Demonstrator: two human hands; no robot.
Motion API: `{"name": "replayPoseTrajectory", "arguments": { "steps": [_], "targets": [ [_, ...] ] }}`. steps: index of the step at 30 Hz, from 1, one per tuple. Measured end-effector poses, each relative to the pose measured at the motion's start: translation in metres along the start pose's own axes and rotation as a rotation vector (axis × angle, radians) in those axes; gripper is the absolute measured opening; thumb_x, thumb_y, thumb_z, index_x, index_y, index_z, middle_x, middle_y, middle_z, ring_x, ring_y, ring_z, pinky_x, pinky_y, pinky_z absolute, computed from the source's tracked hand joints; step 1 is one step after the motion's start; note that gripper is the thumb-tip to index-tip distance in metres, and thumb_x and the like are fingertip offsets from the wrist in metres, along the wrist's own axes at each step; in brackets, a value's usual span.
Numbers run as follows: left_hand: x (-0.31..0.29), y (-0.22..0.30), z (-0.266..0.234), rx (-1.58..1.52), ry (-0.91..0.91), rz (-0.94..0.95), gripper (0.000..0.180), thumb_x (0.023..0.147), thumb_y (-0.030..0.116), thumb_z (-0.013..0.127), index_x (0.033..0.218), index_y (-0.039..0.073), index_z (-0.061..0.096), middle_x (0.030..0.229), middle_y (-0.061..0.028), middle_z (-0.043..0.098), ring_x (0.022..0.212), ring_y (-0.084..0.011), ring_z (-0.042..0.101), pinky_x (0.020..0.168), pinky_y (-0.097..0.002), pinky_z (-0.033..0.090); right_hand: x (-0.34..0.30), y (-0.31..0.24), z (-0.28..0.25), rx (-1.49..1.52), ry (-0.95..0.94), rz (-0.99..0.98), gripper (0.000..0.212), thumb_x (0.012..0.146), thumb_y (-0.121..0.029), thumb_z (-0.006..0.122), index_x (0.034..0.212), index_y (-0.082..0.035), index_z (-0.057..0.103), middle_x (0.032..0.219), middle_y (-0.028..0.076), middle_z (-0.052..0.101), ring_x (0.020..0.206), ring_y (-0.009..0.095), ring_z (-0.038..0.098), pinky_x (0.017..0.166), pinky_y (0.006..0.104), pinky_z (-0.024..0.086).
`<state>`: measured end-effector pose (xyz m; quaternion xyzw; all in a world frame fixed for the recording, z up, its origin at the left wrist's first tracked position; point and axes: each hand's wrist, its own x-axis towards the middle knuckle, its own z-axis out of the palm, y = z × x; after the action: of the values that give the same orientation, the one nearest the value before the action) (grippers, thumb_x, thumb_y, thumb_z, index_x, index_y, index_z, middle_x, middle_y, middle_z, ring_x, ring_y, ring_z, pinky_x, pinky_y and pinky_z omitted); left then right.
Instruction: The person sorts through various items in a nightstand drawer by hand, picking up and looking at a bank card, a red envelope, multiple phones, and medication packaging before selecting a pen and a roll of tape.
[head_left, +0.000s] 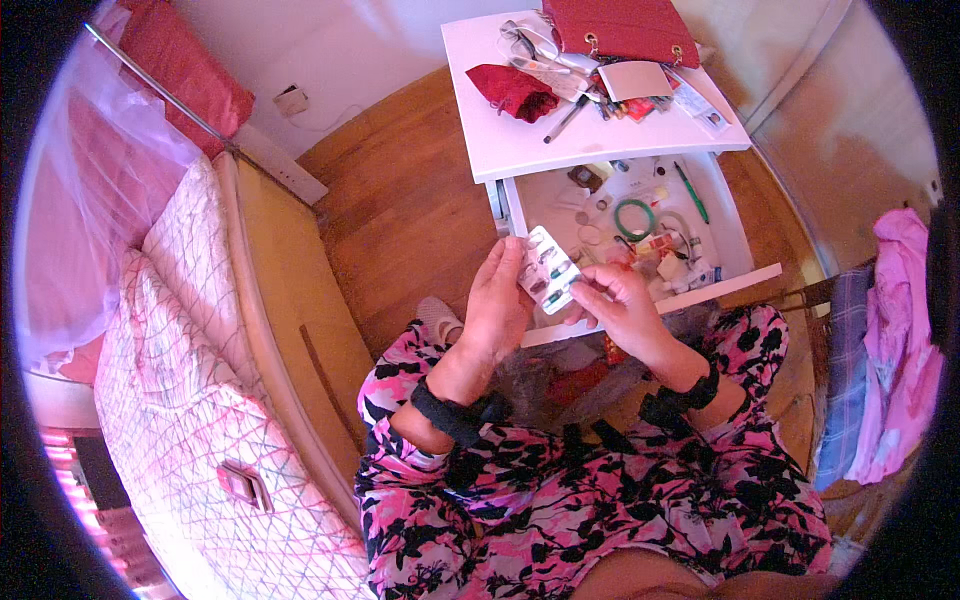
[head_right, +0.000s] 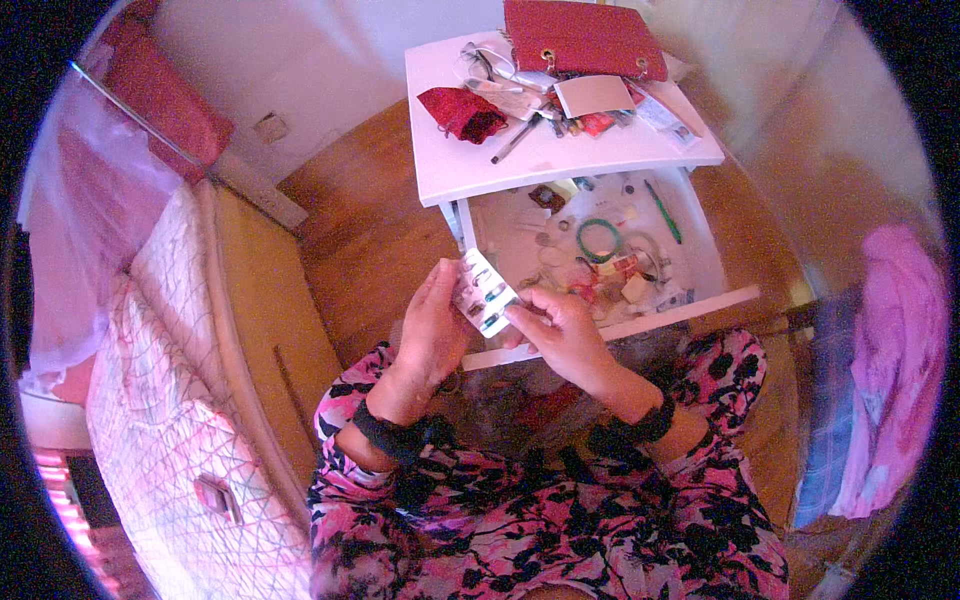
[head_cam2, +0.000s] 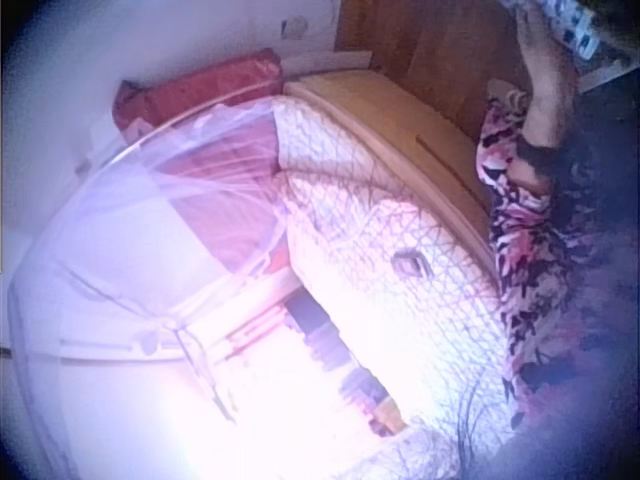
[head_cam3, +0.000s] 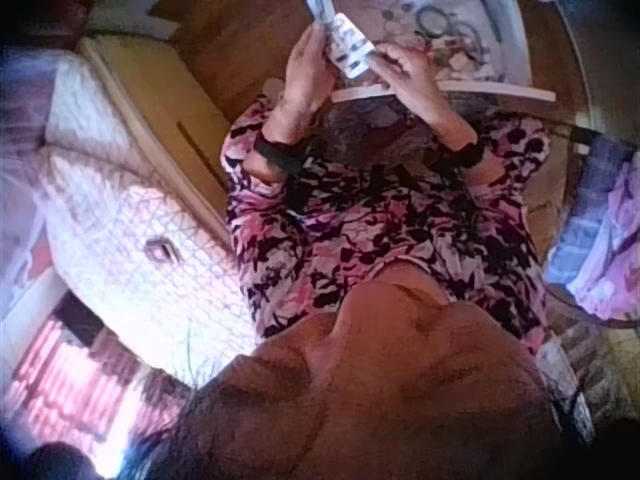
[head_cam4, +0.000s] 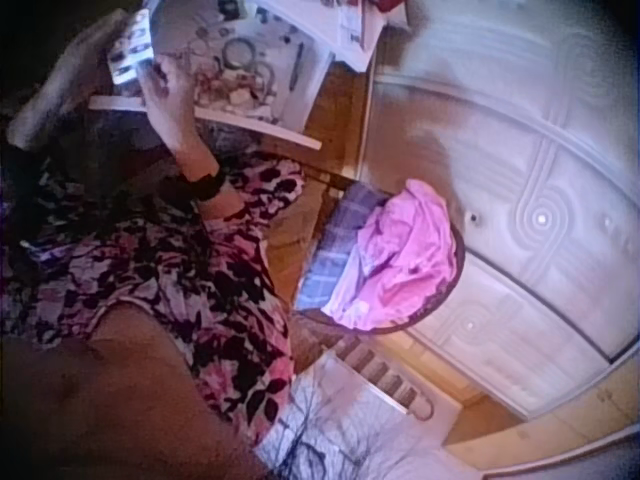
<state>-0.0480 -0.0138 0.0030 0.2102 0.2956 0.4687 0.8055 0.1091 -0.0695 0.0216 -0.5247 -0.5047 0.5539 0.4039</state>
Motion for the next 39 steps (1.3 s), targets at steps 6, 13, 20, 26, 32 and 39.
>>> {"name": "replayPoseTrajectory", "arguments": {
  "steps": [6, 13, 20, 26, 32, 39],
  "targets": [
    [0.002, -0.001, 0.001, 0.055, -0.073, -0.047, 0.025, 0.095, 0.027, 0.039, 0.102, 0.006, 0.051, 0.092, -0.0028, 0.057, 0.084, -0.0125, 0.055, 0.077, -0.0300, 0.045, -0.002, -0.006, -0.012, 0.029, 0.060, 0.013, 0.014, 0.088, -0.011, 0.050, 0.091, 0.001, 0.056, 0.074, 0.004, 0.060, 0.061, 0.009, 0.059, 0.049, 0.0201, 0.042],
    [-0.004, 0.019, 0.004, 0.253, 0.022, 0.111, 0.025, 0.093, 0.025, 0.043, 0.100, 0.004, 0.054, 0.089, -0.0048, 0.058, 0.079, -0.0136, 0.055, 0.070, -0.0268, 0.046, -0.040, 0.009, -0.051, -0.364, -0.282, -0.201, 0.017, 0.081, -0.018, 0.054, 0.085, -0.001, 0.057, 0.069, 0.006, 0.057, 0.060, 0.016, 0.057, 0.054, 0.0319, 0.044],
    [-0.007, 0.015, 0.008, 0.313, 0.022, 0.075, 0.021, 0.093, 0.025, 0.044, 0.095, 0.007, 0.055, 0.087, -0.0010, 0.058, 0.075, -0.0086, 0.054, 0.069, -0.0228, 0.044, -0.076, 0.069, -0.051, -0.655, -0.437, 0.036, 0.029, 0.080, -0.032, 0.050, 0.086, -0.006, 0.059, 0.074, 0.016, 0.061, 0.068, 0.035, 0.059, 0.061, 0.0411, 0.047],
    [0.004, 0.006, 0.004, 0.425, -0.004, 0.085, 0.021, 0.093, 0.024, 0.044, 0.093, 0.007, 0.055, 0.085, -0.0020, 0.058, 0.073, -0.0097, 0.054, 0.070, -0.0235, 0.044, -0.072, 0.041, -0.063, -1.095, -0.702, 0.200, 0.039, 0.086, -0.039, 0.048, 0.106, -0.006, 0.055, 0.078, 0.016, 0.062, 0.071, 0.034, 0.059, 0.062, 0.0410, 0.047],
    [0.000, 0.007, 0.007, 0.432, 0.041, 0.054, 0.020, 0.093, 0.022, 0.044, 0.092, 0.006, 0.055, 0.085, -0.0018, 0.058, 0.073, -0.0095, 0.054, 0.069, -0.0240, 0.045, -0.034, -0.047, -0.145, -0.555, -0.682, -0.047, 0.025, 0.084, -0.023, 0.058, 0.100, -0.005, 0.059, 0.086, 0.010, 0.062, 0.072, 0.017, 0.059, 0.065, 0.0314, 0.047],
    [0.007, 0.003, 0.015, 0.499, 0.052, -0.057, 0.018, 0.094, 0.020, 0.042, 0.090, 0.006, 0.053, 0.082, -0.0022, 0.056, 0.071, -0.0102, 0.053, 0.065, -0.0225, 0.044, 0.055, -0.016, -0.201, -1.239, -0.411, 0.028, 0.015, 0.073, -0.016, 0.062, 0.085, -0.006, 0.061, 0.076, 0.011, 0.060, 0.073, 0.027, 0.059, 0.064, 0.0380, 0.046]
  ]
}}
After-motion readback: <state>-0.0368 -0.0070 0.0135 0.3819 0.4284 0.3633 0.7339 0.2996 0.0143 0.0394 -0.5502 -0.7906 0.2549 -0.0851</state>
